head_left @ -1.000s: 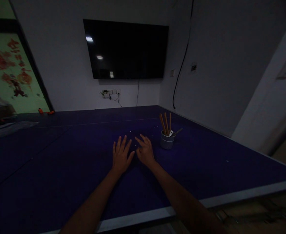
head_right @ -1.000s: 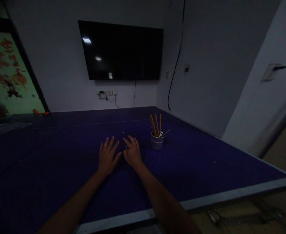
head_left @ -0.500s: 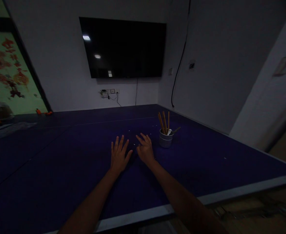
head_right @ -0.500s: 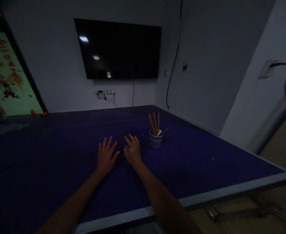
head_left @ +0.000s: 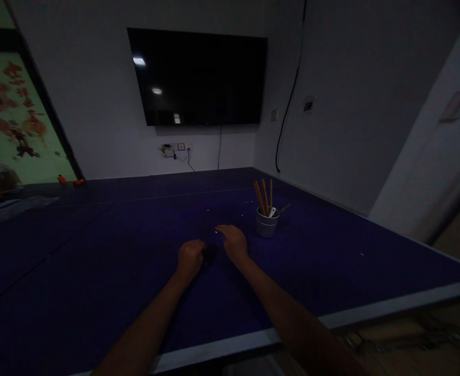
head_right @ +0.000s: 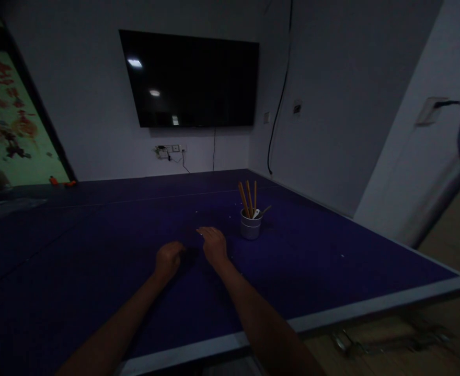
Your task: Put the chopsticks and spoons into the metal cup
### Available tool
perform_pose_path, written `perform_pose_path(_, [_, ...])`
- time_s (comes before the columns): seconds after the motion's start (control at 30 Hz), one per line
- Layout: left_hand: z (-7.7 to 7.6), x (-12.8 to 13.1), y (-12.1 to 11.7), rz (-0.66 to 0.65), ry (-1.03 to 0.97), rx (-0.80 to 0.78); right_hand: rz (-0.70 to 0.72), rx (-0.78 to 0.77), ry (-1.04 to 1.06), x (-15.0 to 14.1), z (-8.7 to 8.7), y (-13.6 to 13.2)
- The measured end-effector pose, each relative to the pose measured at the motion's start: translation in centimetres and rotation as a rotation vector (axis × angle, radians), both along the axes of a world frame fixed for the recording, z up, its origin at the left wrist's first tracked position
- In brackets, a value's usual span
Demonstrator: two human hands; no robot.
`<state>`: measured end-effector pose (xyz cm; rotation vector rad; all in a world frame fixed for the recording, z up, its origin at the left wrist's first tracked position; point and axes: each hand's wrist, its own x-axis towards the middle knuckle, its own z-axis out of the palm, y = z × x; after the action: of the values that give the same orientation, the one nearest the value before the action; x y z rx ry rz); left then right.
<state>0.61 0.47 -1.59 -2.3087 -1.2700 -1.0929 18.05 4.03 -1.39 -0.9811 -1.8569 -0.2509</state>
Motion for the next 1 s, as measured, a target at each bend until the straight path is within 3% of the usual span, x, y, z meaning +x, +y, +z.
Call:
perform_pose_path(0.3, [0.34, 0.16, -0.35, 0.155, 0.139, 0.075, -0.052, -0.047, -0.05, -0.06, -0.09, -0.31])
perform_pose_path(0.57, [0.29, 0.14, -0.26, 0.144, 0.154, 0.082, -0.133, -0.118, -0.025, 0.18, 0.36, -0.42])
perform_pose_path(1.0, [0.36, 0.12, -0.36, 0.151, 0.137, 0.085, -0.154, -0.147, -0.037, 0.1, 0.56, -0.44])
